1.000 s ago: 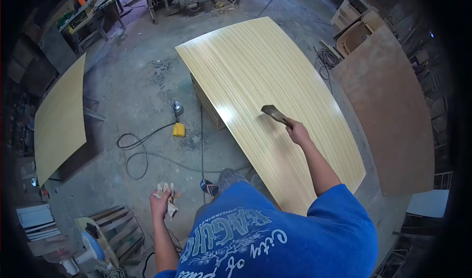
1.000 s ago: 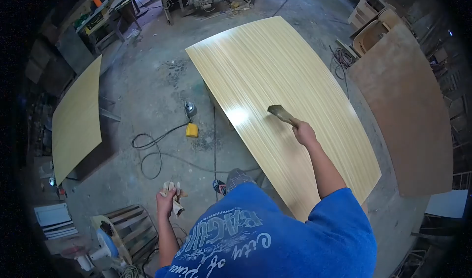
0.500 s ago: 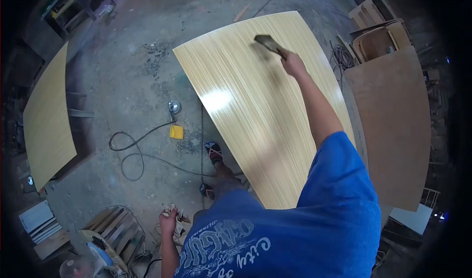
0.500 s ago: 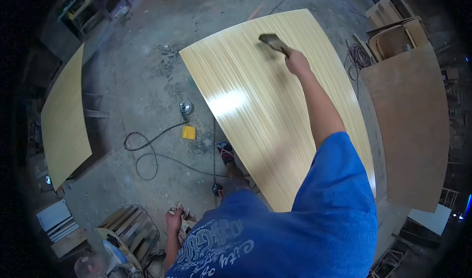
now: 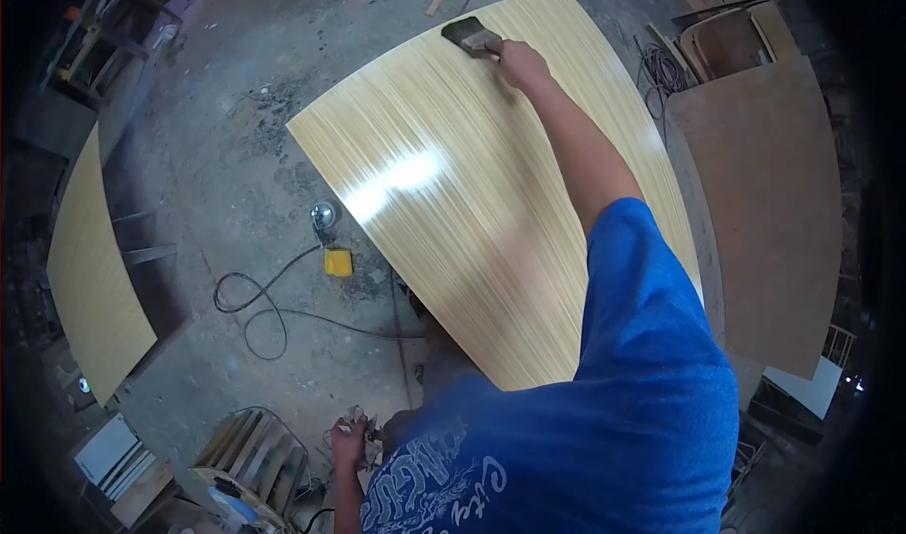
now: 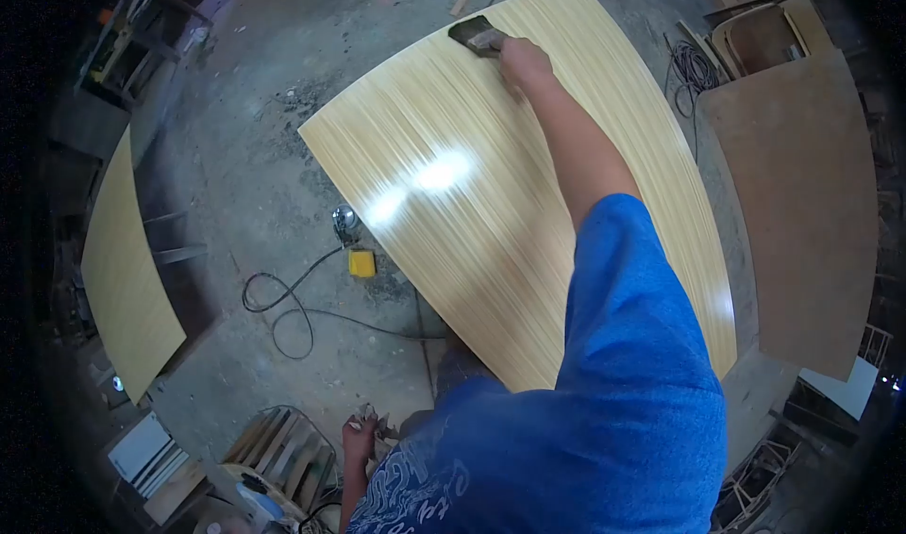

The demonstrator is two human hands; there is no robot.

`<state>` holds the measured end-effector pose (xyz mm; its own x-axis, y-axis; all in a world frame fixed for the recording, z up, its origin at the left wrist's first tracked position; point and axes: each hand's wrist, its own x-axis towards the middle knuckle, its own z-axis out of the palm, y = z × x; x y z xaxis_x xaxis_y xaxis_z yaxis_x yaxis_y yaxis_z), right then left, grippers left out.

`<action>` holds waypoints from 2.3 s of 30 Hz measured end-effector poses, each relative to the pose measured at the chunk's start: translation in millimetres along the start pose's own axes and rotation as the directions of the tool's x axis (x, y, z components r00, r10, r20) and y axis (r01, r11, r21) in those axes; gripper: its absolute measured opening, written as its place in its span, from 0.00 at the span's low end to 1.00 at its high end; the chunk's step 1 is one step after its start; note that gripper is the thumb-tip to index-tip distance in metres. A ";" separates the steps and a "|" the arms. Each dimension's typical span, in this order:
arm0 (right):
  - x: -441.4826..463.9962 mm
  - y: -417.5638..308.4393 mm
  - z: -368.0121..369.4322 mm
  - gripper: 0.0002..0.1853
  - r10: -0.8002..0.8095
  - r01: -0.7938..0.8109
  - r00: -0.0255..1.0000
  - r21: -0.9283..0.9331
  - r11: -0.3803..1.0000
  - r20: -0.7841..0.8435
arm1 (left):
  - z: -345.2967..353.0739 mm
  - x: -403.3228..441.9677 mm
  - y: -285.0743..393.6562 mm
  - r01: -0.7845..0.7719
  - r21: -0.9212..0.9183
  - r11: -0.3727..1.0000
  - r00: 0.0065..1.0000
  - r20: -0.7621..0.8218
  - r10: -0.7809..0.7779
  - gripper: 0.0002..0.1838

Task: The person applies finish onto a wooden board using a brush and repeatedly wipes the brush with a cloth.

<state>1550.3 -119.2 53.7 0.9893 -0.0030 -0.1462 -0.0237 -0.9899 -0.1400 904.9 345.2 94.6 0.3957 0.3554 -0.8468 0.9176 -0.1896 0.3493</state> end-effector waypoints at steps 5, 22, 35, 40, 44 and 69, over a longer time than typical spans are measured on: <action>-90.4 22.7 -19.1 0.26 0.025 -0.026 0.996 0.020 0.999 0.087 | 10.2 20.4 -42.5 -0.098 0.020 0.995 0.993 -0.063 0.100 0.28; -433.7 191.4 31.8 0.28 0.121 -0.121 0.981 -0.014 0.993 0.154 | 115.8 -111.0 -196.2 -0.300 0.019 0.954 0.954 0.020 0.300 0.17; -689.2 331.1 59.5 0.27 0.210 -0.213 0.942 -0.016 0.977 0.261 | 211.6 -177.3 -309.7 -0.366 0.147 0.919 0.927 0.141 0.347 0.17; -788.3 384.8 69.0 0.29 0.256 -0.257 0.917 -0.038 0.966 0.304 | 256.9 -208.4 -325.4 -0.402 0.205 0.892 0.908 0.216 0.360 0.18; -876.0 427.5 75.5 0.29 0.291 -0.300 0.906 -0.021 0.954 0.308 | 296.0 -239.1 -363.8 -0.427 0.233 0.874 0.899 0.215 0.382 0.21; -1279.9 601.7 100.0 0.24 0.440 -0.427 0.816 -0.120 0.896 0.376 | 395.5 -397.5 -496.9 -0.535 0.323 0.781 0.835 0.345 0.429 0.22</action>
<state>255.4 -696.7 58.5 0.7421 -0.3843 -0.5492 -0.4267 -0.9027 0.0550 277.2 -63.9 99.0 0.7112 -0.1005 -0.6958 0.4931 -0.6340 0.5957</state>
